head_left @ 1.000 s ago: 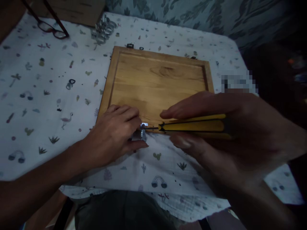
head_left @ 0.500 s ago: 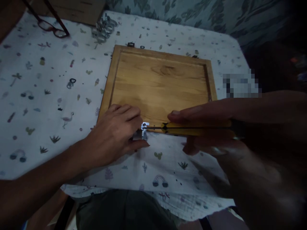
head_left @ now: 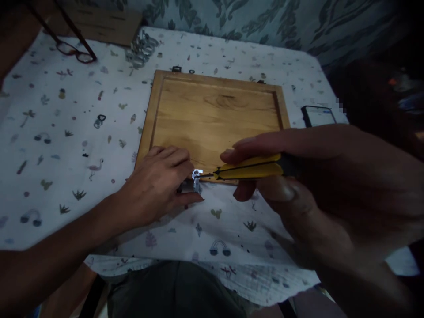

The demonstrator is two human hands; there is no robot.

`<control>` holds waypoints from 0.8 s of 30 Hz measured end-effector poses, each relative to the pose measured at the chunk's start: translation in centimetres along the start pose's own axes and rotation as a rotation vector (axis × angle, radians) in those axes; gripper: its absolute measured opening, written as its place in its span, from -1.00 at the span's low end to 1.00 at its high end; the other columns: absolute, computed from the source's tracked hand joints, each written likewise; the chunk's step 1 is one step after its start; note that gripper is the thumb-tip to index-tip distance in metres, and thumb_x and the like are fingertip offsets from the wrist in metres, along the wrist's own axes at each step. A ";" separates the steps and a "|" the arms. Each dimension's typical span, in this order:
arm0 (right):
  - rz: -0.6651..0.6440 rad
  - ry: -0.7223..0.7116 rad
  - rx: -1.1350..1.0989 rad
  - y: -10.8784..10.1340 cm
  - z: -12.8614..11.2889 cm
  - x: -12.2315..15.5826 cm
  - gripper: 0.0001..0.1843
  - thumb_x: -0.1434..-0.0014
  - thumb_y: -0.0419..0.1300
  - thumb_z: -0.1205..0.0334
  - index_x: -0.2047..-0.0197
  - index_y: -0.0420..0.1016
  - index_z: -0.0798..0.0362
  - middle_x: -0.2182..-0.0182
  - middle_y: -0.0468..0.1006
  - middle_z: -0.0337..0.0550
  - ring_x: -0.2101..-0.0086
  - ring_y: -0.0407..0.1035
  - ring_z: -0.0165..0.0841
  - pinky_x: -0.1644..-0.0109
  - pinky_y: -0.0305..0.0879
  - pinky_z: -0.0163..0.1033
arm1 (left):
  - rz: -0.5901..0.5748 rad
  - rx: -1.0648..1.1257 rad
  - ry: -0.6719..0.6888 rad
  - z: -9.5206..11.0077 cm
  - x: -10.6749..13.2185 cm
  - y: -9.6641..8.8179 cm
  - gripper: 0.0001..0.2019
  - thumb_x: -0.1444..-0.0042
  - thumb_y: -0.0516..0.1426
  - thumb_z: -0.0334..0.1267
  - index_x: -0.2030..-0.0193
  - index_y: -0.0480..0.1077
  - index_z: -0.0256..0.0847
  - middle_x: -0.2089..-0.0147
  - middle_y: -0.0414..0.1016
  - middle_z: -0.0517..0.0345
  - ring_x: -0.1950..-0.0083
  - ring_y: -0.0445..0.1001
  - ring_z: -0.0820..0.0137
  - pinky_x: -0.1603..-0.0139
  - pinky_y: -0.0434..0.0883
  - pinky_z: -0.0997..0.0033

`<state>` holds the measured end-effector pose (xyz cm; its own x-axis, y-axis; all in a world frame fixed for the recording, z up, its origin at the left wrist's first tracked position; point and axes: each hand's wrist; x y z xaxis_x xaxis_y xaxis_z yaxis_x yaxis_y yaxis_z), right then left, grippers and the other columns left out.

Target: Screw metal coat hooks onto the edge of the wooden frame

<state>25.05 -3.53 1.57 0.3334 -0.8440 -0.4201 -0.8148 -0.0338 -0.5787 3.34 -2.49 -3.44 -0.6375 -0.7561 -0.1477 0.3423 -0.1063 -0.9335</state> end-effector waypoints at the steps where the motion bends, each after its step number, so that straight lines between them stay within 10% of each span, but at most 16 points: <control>1: 0.003 -0.020 0.004 0.0 0.0 0.0 -0.73 -0.24 0.23 0.02 -0.01 0.54 -0.28 0.20 0.65 -0.25 0.41 0.54 -0.28 0.39 0.52 -0.16 | -0.001 0.000 -0.005 0.0 0.0 0.0 -0.65 -0.15 0.21 0.02 0.19 0.46 -0.28 0.09 0.53 -0.04 0.03 0.48 0.13 0.03 0.38 0.11; 11: 0.010 -0.103 -0.014 0.5 -0.2 -1.3 -0.82 -0.26 0.23 0.18 0.10 0.55 -0.30 0.24 0.63 -0.35 0.44 0.53 -0.33 0.35 0.51 -0.18 | 0.007 0.049 -0.027 -0.2 0.1 0.0 -0.56 -0.09 0.23 0.11 0.14 0.44 -0.27 0.04 0.50 -0.07 0.02 0.46 0.12 0.03 0.41 0.06; 17: 0.049 -0.016 -0.099 1.1 -0.3 -0.7 -0.84 -0.23 0.28 0.14 0.09 0.55 -0.18 0.19 0.62 -0.26 0.40 0.54 -0.33 0.32 0.56 -0.19 | 0.270 0.295 -0.145 1.7 0.4 -4.2 -0.58 -0.22 0.17 -0.05 -0.16 0.32 -0.13 -0.03 0.48 0.08 -0.05 0.48 0.33 0.01 0.46 0.29; 24: 0.086 -0.096 -0.248 1.8 0.0 -0.5 -0.54 -0.12 0.39 0.25 -0.07 0.41 -0.10 0.08 0.58 -0.24 0.29 0.55 -0.36 0.28 0.57 -0.26 | 0.442 0.389 0.009 5.3 -1.4 -7.5 -0.77 -0.20 0.19 -0.34 0.01 0.40 -0.04 0.08 0.59 0.35 0.09 0.56 0.46 0.01 0.48 0.36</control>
<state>23.43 -3.15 0.74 0.2921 -0.7952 -0.5314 -0.9292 -0.1045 -0.3544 5.34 -4.01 5.45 -0.3820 -0.7770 -0.5003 0.8041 -0.0126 -0.5943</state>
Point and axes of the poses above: each hand's wrist, its own x-axis away from the middle knuckle, its own y-axis out of the palm, z = x × y
